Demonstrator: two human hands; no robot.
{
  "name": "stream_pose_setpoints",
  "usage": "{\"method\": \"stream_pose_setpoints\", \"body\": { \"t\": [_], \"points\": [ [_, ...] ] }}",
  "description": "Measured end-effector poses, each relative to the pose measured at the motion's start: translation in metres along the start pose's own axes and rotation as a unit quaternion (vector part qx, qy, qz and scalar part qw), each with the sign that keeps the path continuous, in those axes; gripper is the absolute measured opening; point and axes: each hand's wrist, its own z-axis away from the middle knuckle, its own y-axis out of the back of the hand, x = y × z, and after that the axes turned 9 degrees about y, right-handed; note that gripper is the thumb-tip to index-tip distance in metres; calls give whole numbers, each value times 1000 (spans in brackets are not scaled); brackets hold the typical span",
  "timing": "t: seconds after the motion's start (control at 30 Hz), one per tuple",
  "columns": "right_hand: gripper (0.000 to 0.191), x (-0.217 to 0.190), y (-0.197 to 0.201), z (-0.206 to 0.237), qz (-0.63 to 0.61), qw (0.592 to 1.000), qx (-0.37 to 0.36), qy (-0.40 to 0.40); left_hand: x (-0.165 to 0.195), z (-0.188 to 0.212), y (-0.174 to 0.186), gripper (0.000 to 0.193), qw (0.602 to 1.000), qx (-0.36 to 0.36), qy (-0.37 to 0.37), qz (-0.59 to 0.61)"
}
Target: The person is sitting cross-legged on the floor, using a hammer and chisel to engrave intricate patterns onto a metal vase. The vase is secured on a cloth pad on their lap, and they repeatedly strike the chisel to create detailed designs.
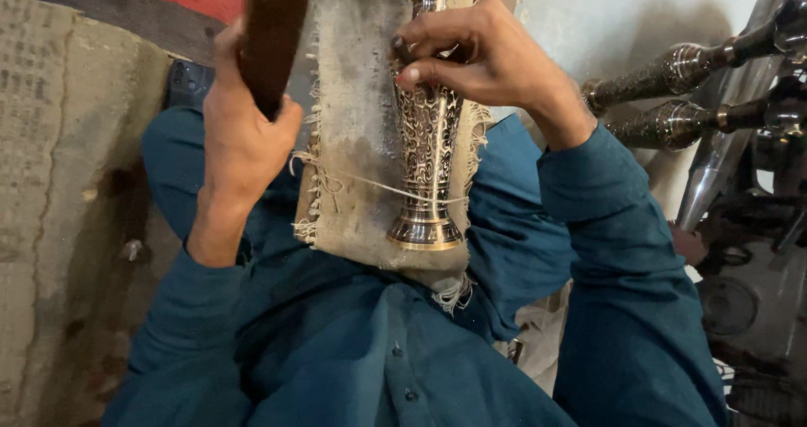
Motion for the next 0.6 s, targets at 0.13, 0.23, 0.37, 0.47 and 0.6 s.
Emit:
{"method": "stream_pose_setpoints", "body": {
  "t": [0.13, 0.23, 0.37, 0.47, 0.6],
  "points": [
    [29, -3, 0, -1, -15, 1000, -1, 7, 5, -4, 0, 75, 1000, 0, -3, -12],
    [31, -6, 0, -1, -12, 1000, 2, 7, 7, -5, 0, 77, 999, -13, -3, -37],
    [31, -6, 0, -4, 2, 1000, 1, 14, 11, -1, 0, 71, 999, 6, 38, -11],
    [27, -5, 0, -2, -33, 999, -6, -18, 12, 1, 2, 75, 999, -11, -7, -35],
    [28, -3, 0, -1, 0, 1000, 3, 15, 12, 0, 2, 73, 1000, 6, 18, 4]
  ]
}}
